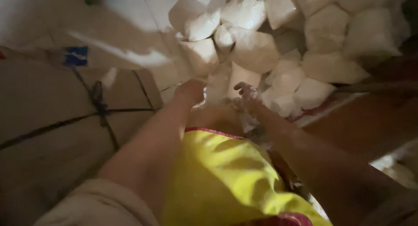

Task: The person repeatedly picks up small white plastic-wrapped packages from a pile on the floor and places them into open cardboard boxes. The person also briefly handles a larger bag containing reddish granular contents and places it on a table before returning to pack the small packages.

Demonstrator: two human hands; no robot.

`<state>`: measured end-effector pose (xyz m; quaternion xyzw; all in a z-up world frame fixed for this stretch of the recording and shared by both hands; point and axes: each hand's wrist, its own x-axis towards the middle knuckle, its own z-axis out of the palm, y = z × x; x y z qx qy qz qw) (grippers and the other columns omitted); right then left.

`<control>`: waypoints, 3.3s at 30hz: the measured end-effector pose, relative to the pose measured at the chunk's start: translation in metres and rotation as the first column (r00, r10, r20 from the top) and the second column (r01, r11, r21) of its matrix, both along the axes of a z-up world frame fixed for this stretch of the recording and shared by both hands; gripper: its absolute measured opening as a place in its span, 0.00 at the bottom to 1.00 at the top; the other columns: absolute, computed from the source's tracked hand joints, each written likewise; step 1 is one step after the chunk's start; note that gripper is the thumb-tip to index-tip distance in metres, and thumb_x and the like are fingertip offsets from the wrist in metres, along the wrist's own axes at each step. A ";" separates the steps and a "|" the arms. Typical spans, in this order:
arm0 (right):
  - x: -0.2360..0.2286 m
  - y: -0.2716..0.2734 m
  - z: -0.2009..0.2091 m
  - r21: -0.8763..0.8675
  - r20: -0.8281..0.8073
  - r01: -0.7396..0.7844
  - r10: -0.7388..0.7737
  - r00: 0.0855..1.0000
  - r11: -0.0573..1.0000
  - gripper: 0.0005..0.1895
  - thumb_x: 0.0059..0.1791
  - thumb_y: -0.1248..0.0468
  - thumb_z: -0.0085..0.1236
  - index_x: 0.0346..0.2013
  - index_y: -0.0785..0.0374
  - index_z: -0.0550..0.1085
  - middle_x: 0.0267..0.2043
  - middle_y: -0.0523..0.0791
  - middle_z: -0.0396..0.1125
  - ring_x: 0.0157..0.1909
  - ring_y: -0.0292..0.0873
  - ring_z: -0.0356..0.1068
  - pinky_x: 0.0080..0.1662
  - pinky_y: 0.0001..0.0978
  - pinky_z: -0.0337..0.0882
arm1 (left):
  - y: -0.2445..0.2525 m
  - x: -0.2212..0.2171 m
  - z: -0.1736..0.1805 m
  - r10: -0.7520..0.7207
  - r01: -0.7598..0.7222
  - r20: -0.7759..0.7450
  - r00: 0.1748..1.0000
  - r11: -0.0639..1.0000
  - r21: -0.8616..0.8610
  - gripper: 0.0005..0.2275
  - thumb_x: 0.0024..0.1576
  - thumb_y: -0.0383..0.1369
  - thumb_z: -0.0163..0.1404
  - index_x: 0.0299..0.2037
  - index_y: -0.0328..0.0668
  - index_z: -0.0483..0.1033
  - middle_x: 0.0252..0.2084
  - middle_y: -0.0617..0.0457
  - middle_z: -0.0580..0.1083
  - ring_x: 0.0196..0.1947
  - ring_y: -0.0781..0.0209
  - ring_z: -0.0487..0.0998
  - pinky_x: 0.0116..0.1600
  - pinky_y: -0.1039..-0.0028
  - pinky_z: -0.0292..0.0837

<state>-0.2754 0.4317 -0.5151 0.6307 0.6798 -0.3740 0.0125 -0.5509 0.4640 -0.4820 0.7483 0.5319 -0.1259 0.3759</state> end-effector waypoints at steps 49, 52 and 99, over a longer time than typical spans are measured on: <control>-0.007 0.065 -0.007 0.442 0.171 -0.639 0.639 0.750 0.630 0.22 0.41 0.54 0.65 0.48 0.55 0.75 0.59 0.48 0.63 0.62 0.51 0.63 0.58 0.53 0.66 | 0.052 -0.021 -0.098 -0.538 0.559 -0.152 0.829 0.797 0.230 0.09 0.60 0.36 0.48 0.47 0.50 0.79 0.55 0.51 0.77 0.57 0.51 0.75 0.61 0.46 0.61; 0.017 0.100 -0.019 0.630 -0.109 -0.324 0.494 0.862 0.705 0.24 0.44 0.55 0.65 0.51 0.63 0.72 0.54 0.53 0.63 0.56 0.54 0.65 0.54 0.49 0.69 | 0.074 -0.012 -0.090 -0.643 0.744 -0.377 0.666 0.602 0.290 0.09 0.58 0.35 0.51 0.45 0.51 0.81 0.59 0.54 0.75 0.64 0.53 0.70 0.62 0.51 0.63; 0.189 0.165 -0.111 0.054 -0.070 0.080 -0.076 0.995 0.995 0.30 0.45 0.54 0.68 0.59 0.62 0.75 0.57 0.53 0.71 0.54 0.55 0.71 0.52 0.49 0.73 | 0.107 0.057 -0.155 -0.743 0.861 -0.462 0.484 0.498 0.101 0.09 0.60 0.41 0.52 0.46 0.57 0.82 0.50 0.53 0.80 0.57 0.50 0.76 0.74 0.42 0.46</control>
